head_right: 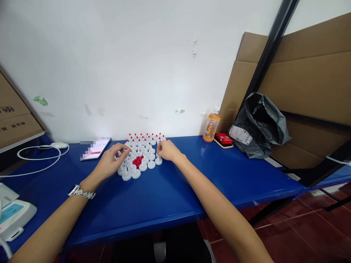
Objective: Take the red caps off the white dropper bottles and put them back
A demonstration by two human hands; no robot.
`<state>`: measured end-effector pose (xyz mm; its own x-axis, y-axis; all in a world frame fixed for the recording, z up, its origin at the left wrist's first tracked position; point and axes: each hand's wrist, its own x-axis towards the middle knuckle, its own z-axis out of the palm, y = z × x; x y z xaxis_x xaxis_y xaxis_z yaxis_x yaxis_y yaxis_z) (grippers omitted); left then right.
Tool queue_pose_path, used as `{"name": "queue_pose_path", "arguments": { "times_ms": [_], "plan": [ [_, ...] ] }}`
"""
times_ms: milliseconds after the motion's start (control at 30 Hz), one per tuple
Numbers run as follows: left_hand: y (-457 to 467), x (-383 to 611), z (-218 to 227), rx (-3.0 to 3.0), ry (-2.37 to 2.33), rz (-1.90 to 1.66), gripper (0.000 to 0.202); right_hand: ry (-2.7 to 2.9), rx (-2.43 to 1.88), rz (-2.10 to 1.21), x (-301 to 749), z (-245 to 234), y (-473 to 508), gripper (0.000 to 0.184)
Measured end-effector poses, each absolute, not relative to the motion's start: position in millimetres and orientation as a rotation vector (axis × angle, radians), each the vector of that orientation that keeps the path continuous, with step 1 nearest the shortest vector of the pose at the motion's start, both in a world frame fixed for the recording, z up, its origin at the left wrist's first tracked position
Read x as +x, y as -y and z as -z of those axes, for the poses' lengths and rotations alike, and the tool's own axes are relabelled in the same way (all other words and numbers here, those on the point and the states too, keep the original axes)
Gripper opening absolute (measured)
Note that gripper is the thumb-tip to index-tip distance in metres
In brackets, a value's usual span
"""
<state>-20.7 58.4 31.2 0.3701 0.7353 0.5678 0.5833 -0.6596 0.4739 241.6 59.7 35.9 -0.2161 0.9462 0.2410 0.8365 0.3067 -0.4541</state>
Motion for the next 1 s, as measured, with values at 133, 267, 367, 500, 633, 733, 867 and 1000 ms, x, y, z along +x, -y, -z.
{"name": "queue_pose_path", "arguments": {
  "times_ms": [133, 267, 367, 500, 633, 733, 867, 1000],
  "plan": [
    [-59, -24, -31, 2.411, -1.219, -1.165, 0.029, 2.081, -1.564, -0.275, 242, -41, -58, 0.019],
    [-61, -27, -30, 2.381, -1.229, -1.203, 0.026, 2.125, -1.49, -0.131, 224, -56, -67, 0.022],
    [-63, -29, -29, 2.369, -1.241, -1.217, 0.025, 2.322, -1.539, -0.063, 192, -64, -86, 0.02],
    [-65, -32, -26, 2.353, -1.265, -1.212, 0.025, 2.457, -1.764, -0.064, 151, -69, -114, 0.02],
    [-66, -35, -26, 2.348, -1.246, -1.22, 0.023, 2.477, -1.856, -0.044, 128, -71, -129, 0.029],
    [-66, -36, -27, 2.345, -1.235, -1.243, 0.022, 2.489, -1.906, -0.014, 120, -70, -132, 0.035],
    [-64, -36, -29, 2.341, -1.224, -1.27, 0.021, 2.499, -1.929, 0.016, 115, -66, -133, 0.037],
    [-64, -37, -30, 2.348, -1.206, -1.271, 0.022, 2.48, -1.912, 0.002, 116, -68, -130, 0.034]
  ]
}}
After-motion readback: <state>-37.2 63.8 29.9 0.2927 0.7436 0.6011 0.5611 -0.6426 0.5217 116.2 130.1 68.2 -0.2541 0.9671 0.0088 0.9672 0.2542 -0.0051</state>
